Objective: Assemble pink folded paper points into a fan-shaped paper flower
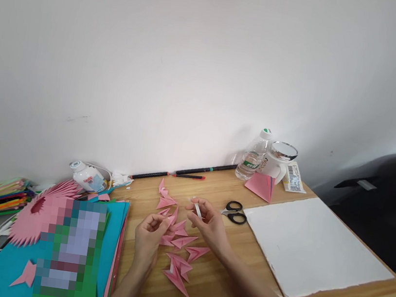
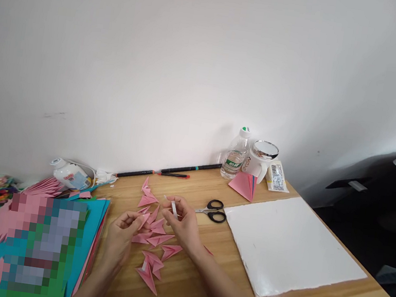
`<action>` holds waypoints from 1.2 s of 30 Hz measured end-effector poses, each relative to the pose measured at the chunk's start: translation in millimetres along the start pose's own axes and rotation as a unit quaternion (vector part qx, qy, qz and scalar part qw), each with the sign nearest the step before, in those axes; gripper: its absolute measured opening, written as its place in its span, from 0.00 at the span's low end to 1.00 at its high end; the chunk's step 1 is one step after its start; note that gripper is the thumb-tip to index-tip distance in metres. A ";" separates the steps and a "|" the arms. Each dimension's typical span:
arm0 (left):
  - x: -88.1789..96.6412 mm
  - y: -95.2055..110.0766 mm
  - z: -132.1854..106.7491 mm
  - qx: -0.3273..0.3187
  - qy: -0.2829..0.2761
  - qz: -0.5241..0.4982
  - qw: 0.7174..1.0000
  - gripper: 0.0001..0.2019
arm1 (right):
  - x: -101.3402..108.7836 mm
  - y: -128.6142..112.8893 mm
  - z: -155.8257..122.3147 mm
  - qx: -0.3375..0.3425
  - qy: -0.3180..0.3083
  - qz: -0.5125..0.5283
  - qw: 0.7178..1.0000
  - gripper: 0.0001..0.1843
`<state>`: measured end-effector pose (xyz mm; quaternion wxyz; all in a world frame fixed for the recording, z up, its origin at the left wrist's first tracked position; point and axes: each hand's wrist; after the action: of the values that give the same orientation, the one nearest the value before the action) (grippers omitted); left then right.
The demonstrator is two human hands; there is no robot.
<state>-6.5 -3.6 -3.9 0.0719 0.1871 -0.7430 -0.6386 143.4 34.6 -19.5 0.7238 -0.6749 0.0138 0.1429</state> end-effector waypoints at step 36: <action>16.6 -7.1 13.9 -0.387 -0.122 0.324 0.855 0.13 | 9.1 -3.9 6.4 -0.018 -0.081 0.040 0.996 0.32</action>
<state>-25.2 2.3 -15.5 0.2500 -0.1870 -0.4572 -0.8328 151.9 42.4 -17.1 0.7039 -0.6731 -0.0203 0.2258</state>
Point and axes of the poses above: each hand's wrist, its own z-axis towards the middle knuckle, its own x-axis out of the back of the hand, y = z × x, and after that the axes turned 1 degree about x, right-handed
